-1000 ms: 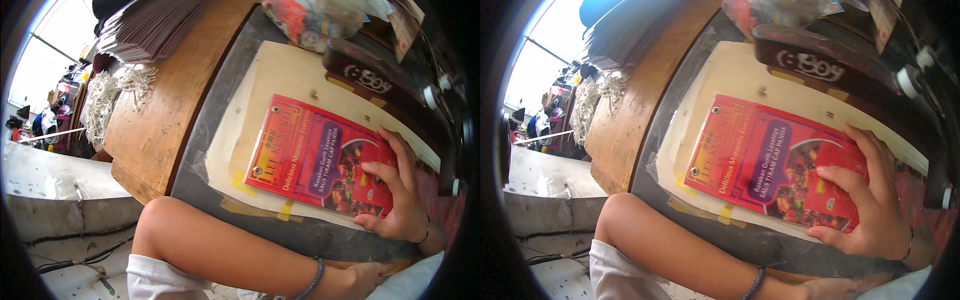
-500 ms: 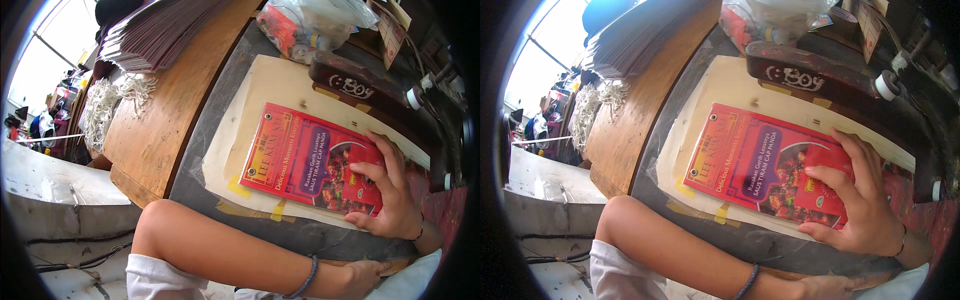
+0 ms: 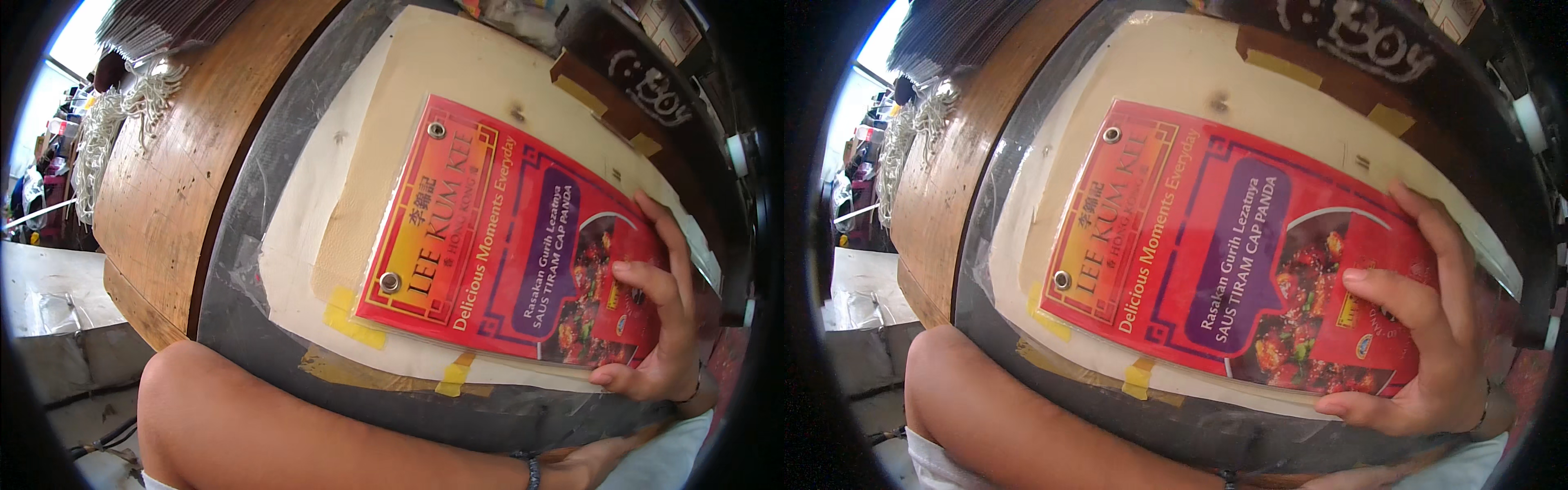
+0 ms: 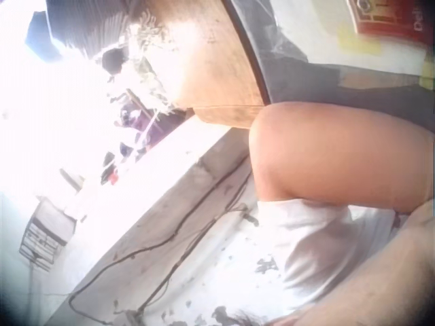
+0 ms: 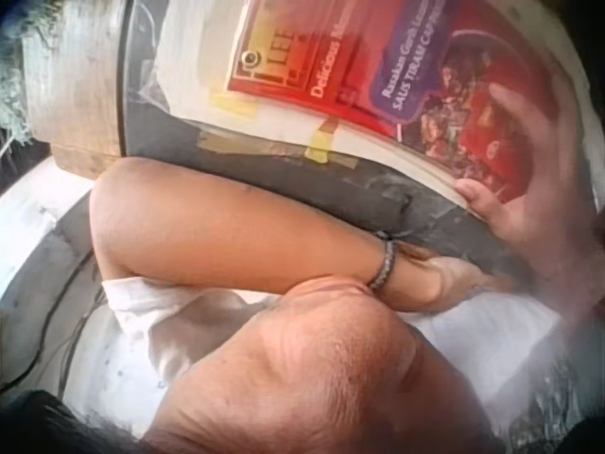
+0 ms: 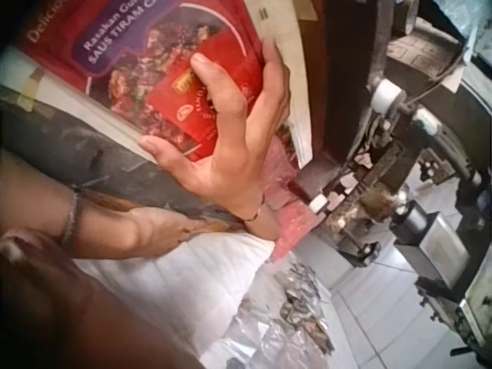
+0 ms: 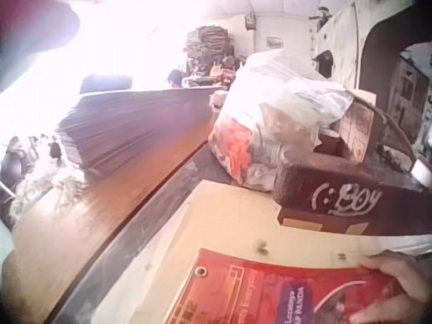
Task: The person ties white strings through pre-punched holes in red and yellow product labels, then gathers the finished labels together.
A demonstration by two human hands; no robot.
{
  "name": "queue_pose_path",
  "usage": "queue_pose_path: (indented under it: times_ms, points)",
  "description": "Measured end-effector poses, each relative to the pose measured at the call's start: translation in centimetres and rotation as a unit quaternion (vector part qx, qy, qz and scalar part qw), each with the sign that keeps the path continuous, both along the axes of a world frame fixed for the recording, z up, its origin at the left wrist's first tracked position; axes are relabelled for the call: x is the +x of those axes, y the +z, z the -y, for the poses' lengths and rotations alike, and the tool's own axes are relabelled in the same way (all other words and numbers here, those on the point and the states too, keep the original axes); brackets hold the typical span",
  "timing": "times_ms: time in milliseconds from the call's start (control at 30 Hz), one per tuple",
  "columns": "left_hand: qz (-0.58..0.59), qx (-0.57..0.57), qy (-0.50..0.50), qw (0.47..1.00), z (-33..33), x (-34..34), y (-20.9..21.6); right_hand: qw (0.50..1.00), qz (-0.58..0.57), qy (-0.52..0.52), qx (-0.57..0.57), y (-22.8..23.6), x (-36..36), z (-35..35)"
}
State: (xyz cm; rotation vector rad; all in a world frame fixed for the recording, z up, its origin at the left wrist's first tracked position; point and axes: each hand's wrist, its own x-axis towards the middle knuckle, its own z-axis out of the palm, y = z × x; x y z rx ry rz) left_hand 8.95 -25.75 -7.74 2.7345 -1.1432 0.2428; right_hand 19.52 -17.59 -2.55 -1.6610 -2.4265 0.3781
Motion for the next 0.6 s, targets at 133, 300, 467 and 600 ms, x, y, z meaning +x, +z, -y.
queue_pose_path:
  times_ms: [133,300,467,600]
  points:
    - [0.007,0.014,0.001,1.0,0.6,0.1,0.2,1.0,0.013,0.0,0.004,0.2,-0.2,0.2]
    - [0.01,0.019,0.005,1.0,0.9,0.5,-0.1,1.0,-0.009,-0.015,-0.005,-0.6,0.0,0.5]
    - [0.013,0.04,0.017,0.999,1.4,0.7,0.1,1.0,0.017,-0.001,-0.006,-0.1,0.1,0.6]
    - [0.011,0.076,0.029,0.997,0.8,0.4,-0.2,1.0,-0.014,-0.001,-0.004,-0.5,0.3,0.2]
